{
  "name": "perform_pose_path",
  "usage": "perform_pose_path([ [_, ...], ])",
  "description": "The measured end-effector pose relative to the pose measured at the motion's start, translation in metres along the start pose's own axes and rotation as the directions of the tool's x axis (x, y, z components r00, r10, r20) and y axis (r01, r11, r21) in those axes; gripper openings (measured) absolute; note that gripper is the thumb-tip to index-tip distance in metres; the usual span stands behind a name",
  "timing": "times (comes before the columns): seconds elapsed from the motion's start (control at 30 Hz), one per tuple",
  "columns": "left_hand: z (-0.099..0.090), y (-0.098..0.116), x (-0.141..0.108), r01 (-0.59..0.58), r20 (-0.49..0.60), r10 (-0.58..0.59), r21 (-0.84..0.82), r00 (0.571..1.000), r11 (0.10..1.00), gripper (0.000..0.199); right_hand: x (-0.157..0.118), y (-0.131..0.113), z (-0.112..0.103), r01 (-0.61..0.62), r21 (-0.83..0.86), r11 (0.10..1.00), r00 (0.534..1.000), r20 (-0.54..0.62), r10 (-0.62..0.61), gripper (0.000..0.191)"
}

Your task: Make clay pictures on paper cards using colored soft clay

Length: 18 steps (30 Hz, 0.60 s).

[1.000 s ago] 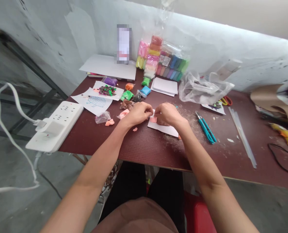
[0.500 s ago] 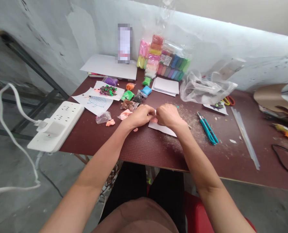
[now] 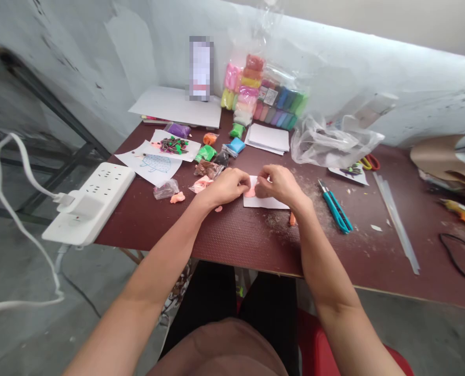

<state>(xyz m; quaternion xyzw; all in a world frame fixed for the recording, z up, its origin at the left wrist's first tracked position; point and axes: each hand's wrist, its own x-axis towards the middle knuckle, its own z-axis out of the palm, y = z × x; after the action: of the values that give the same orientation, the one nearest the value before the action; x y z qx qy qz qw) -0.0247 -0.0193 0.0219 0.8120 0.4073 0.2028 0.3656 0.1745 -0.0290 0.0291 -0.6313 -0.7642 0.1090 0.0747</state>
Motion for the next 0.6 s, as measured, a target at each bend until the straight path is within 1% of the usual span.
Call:
perform_pose_path([
  [0.07, 0.000, 0.000, 0.000, -0.012, -0.034, 0.012, -0.013, 0.999, 1.000, 0.022, 0.000, 0.002, 0.001, 0.034, 0.031, 0.999, 0.999, -0.009, -0.034, 0.024],
  [0.17, 0.001, -0.001, 0.002, 0.013, -0.061, -0.014, -0.015, 0.998, 1.000, 0.020, 0.000, 0.003, 0.004, 0.053, 0.020, 0.998, 0.999, 0.001, -0.053, 0.028],
  [0.33, 0.004, -0.005, 0.005, 0.022, -0.075, -0.020, 0.023, 0.997, 1.000, 0.020, 0.001, 0.001, 0.009, 0.095, 0.045, 0.994, 0.996, -0.001, -0.095, 0.028],
  [0.43, 0.006, -0.008, 0.006, 0.012, -0.059, -0.010, 0.047, 0.998, 0.999, 0.020, 0.002, -0.001, 0.011, 0.080, 0.096, 0.992, 0.997, -0.001, -0.081, 0.028],
  [0.5, 0.007, -0.010, 0.006, -0.004, -0.042, 0.006, 0.050, 0.999, 0.999, 0.020, 0.003, -0.002, 0.011, 0.045, 0.198, 0.979, 0.999, -0.005, -0.044, 0.027],
  [0.53, 0.007, -0.011, 0.007, -0.010, -0.035, 0.012, 0.044, 0.999, 0.999, 0.020, 0.003, -0.002, 0.010, 0.021, 0.285, 0.958, 1.000, -0.008, -0.019, 0.027],
  [0.6, 0.006, -0.012, 0.006, -0.014, -0.029, 0.015, 0.026, 0.999, 1.000, 0.018, 0.002, -0.001, 0.007, -0.026, 0.494, 0.869, 0.999, -0.015, 0.038, 0.025],
])
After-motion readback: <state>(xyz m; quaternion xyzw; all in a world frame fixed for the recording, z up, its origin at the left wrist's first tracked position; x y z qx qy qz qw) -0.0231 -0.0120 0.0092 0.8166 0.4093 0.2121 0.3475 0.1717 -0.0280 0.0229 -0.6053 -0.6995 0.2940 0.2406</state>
